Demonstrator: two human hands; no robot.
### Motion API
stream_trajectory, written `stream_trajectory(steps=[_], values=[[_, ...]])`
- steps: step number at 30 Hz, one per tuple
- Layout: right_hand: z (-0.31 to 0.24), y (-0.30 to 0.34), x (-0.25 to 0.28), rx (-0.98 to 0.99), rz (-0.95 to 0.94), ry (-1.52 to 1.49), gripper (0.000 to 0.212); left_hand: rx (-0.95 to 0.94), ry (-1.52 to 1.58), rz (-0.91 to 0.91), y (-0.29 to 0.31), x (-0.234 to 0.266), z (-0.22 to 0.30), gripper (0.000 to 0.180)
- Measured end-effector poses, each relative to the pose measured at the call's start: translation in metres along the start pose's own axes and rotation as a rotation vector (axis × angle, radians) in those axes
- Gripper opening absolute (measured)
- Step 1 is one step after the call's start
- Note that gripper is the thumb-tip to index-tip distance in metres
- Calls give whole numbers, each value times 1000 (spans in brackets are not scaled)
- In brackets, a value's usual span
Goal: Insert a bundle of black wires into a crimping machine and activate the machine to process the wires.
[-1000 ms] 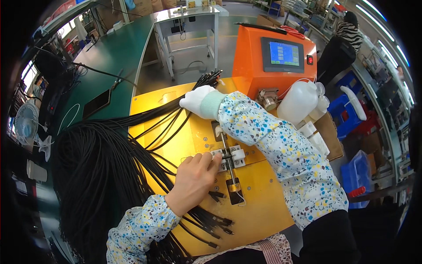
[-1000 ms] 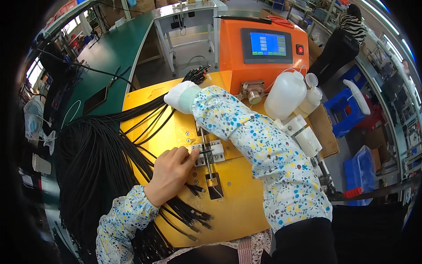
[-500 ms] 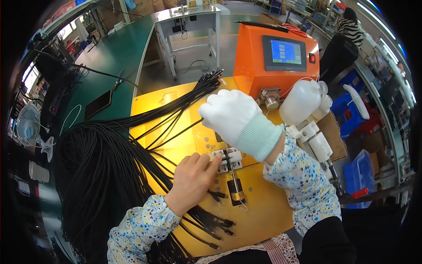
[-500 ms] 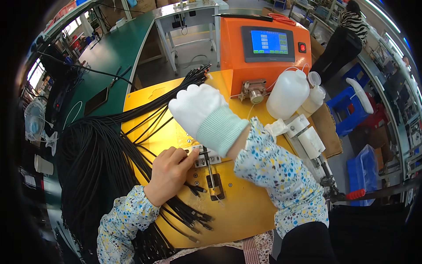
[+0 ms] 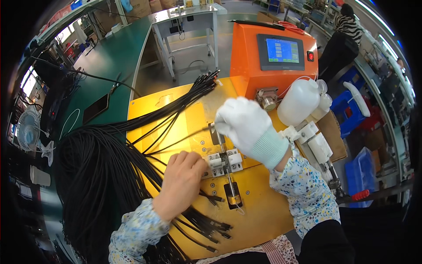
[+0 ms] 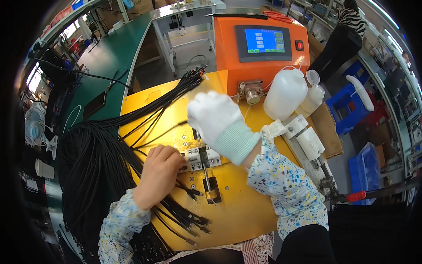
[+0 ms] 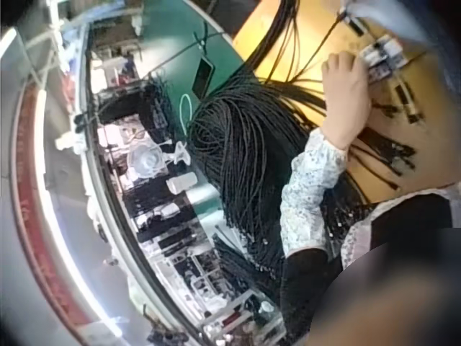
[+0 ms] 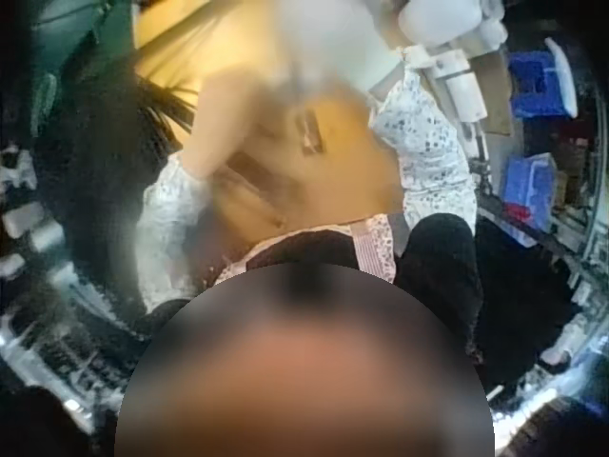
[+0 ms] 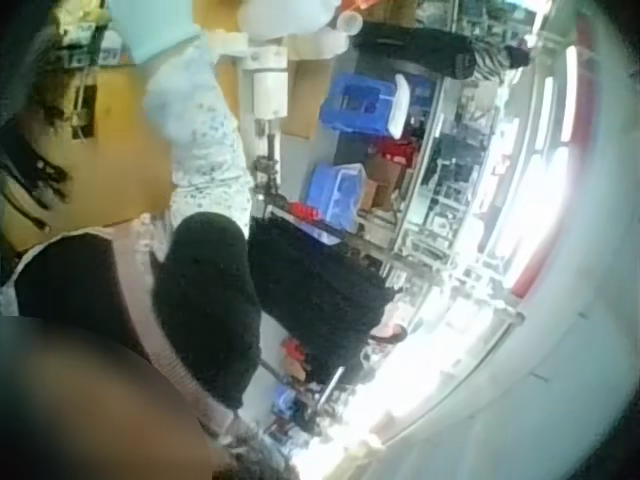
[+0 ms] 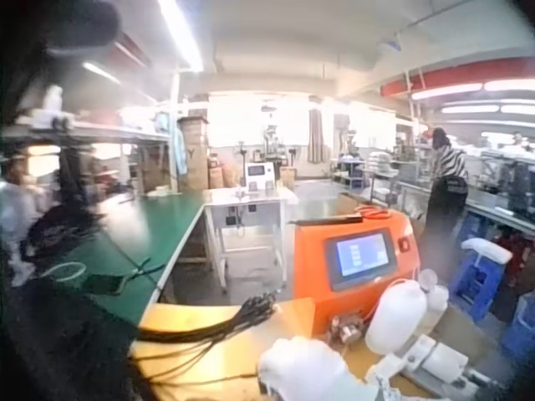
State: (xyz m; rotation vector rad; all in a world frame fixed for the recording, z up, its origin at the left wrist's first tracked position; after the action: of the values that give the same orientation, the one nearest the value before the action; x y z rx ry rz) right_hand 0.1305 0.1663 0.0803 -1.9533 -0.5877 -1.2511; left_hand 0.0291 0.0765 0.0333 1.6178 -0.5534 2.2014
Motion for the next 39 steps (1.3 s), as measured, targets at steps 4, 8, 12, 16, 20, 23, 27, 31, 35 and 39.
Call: stream_trajectory(steps=[4, 8, 12, 16, 20, 23, 27, 31, 35, 39], values=[[8, 33, -19, 25, -118, -355, 11, -55, 307, -30, 3, 17, 10, 26], [6, 50, -36, 28, -183, -426, 13, 16, 199, 101, 3, -1, -7, 40], [4, 52, -33, -5, -207, -381, 10, -46, 85, 33, 1, -6, 0, 45], [17, 39, -22, 5, -229, -449, 9, -96, -38, 63, -2, -10, 10, 44], [3, -26, -25, 157, -163, -71, 11, -104, -181, 25, 2, -14, 13, 43], [-26, -87, -80, 243, -476, 220, 10, -105, -211, 7, 4, -14, 13, 45], [-29, -116, -132, 286, -603, 380, 12, -131, -148, -65, 0, -15, 14, 59], [-36, -125, -134, 274, -619, 384, 14, -94, -23, -208, 3, -4, 13, 75], [-36, -128, -134, 227, -648, 386, 15, -105, -45, -232, 5, -5, 10, 80], [-50, -133, -102, 308, -510, 546, 13, -119, -27, -84, 2, -10, 6, 59]])
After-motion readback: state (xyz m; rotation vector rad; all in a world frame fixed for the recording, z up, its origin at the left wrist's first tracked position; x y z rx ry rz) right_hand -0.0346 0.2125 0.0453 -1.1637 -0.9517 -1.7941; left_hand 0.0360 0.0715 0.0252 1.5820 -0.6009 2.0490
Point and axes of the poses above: each hand's wrist, its own y-axis away from the middle knuckle, its own x-axis out of the back of the hand, z = x × y, the point moved 8 cm from there along -y, towards the middle knuckle, and after that the axes turned 11 degrees about -z, right-handed, at the moved point
